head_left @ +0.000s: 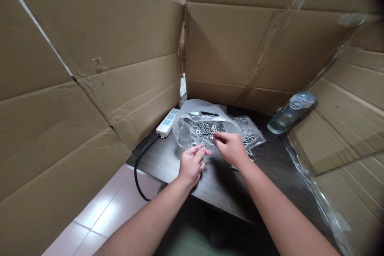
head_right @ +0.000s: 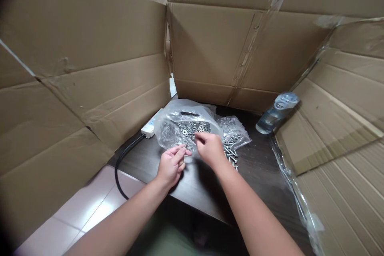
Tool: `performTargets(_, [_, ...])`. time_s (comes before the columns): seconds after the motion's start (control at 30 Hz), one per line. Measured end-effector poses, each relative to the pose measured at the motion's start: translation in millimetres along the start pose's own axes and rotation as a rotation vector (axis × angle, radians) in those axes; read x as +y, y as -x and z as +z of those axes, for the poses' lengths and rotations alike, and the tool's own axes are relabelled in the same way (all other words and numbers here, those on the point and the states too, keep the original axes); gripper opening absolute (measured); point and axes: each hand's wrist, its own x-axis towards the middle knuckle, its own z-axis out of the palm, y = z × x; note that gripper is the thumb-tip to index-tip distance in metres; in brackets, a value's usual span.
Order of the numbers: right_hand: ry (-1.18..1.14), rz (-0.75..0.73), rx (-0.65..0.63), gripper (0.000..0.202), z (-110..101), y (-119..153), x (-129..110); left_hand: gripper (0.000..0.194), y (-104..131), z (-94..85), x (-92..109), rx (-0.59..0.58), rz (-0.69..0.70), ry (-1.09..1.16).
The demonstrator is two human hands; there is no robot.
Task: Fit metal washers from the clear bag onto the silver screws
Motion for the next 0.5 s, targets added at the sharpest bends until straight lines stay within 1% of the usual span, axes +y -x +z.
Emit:
performTargets(0.07, [-0.160, -0.139, 0.163, 0.022, 3.2, 16.9, 1.5, 0.032, 0.0, 1.8, -2.9, -0.015, 0.045, -0.047])
performTargets(0.13, [-0.197, -0.262, 0.272, 0.021, 8.2, 28.4, 1.2, 0.030, -0.2, 2.6, -5.9, -0.043, 0.070, -0.084])
performTargets(0.2, [-0.180, -0.354, 0.341, 0.023, 12.2, 34.4, 0.6, 0.029, -0.6, 2.0, -8.5, -0.059, 0.081, -0.108])
performTargets(0.27, [-0.134, -0.425, 0.377, 0.024, 14.2, 37.4, 0.7, 0.029, -1.1, 0.4, -10.5, -0.061, 0.082, -0.117])
performTargets(0.4, [-0.015, -0.558, 0.406, 0.024, 13.3, 42.1, 2.3, 0.032, -2.0, -2.0, -12.3, -0.045, 0.070, -0.098])
performTargets(0.5, [0.040, -0.616, 0.407, 0.024, 11.0, 44.6, 3.4, 0.035, -2.1, -1.4, -12.3, -0.043, 0.065, -0.093])
